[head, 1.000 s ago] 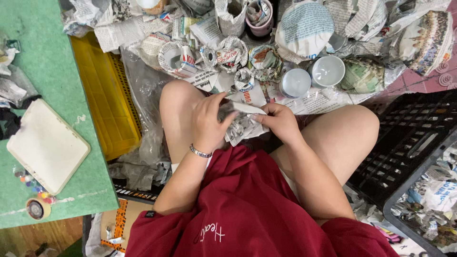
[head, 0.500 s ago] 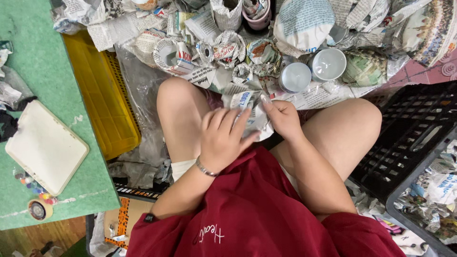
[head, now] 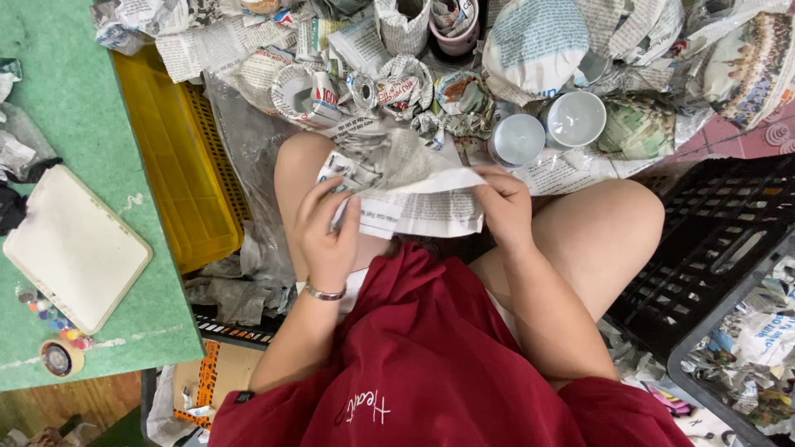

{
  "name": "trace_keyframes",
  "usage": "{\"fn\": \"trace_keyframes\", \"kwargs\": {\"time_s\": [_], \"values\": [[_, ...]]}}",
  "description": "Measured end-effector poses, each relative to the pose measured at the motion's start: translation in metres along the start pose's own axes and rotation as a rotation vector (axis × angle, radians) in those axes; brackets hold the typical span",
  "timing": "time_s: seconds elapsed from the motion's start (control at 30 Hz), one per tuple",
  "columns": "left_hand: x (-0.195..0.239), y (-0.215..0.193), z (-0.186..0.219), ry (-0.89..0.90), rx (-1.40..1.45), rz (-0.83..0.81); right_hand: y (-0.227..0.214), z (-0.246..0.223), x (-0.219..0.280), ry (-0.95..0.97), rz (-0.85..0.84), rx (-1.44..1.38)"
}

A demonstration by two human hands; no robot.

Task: The person sits cross-legged and wraps small cups with newspaper sheets. They pick up a cup, place it on a newspaper, fold the paper around it, and roll it into a tight bundle. The wrapped cups are placed on a growing pile nearby.

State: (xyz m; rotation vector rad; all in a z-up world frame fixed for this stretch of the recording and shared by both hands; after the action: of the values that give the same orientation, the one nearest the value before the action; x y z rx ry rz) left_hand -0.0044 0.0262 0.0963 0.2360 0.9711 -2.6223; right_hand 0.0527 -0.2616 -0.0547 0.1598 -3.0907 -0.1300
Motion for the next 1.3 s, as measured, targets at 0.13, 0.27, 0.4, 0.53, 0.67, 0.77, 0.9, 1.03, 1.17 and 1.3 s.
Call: {"fn": "trace_keyframes", "kwargs": {"time_s": [0.13,0.27,0.4,0.53,0.67,0.77,0.9,1.03,1.17,1.3], "values": [[0.0,-0.026,0.028,0.278,-0.446,-0.012,0.03,-0.026,0.001,-0.083,-0.236,0.096],[-0.023,-0.048,0.054,0.41,-0.481,-0.136,0.056,-0.032,0.007,-0.05,-0.503,0.075],[-0.053,-0.07,0.08,0.565,-0.602,-0.218,0.084,-0.018,0.03,0.091,-0.814,-0.116],[-0.066,-0.054,0.097,0.712,-0.694,-0.163,0.106,-0.001,0.045,0.167,-0.892,-0.159],[-0.071,-0.005,0.072,0.688,-0.782,-0.018,0.12,0.03,0.047,0.287,-0.861,0.018],[-0.048,0.007,0.03,0.51,-0.629,-0.002,0.119,0.048,0.047,0.355,-0.811,0.178],[-0.007,-0.018,-0.037,0.231,-0.232,0.089,0.116,0.061,0.051,0.399,-0.783,0.169],[0.011,-0.024,-0.072,0.04,0.109,0.007,0.112,0.068,0.044,0.439,-0.735,0.192],[0.013,0.009,-0.056,0.195,-0.362,-0.386,0.105,0.065,0.045,0.518,-0.642,0.235],[-0.001,0.016,-0.049,0.183,-0.449,-0.485,0.118,0.017,0.035,0.291,-0.78,0.527]]}}
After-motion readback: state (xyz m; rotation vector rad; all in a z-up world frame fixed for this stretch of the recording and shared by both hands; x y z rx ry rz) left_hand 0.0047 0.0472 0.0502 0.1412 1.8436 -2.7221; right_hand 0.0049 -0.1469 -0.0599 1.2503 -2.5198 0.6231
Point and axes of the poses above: each hand's wrist, its own x-axis away from the middle knuckle, its own y-axis out of the palm, z = x × y, the point moved 10 cm from there along -x, towards the middle knuckle, and after that the axes turned 1 degree about -z, right-handed, at the moved point
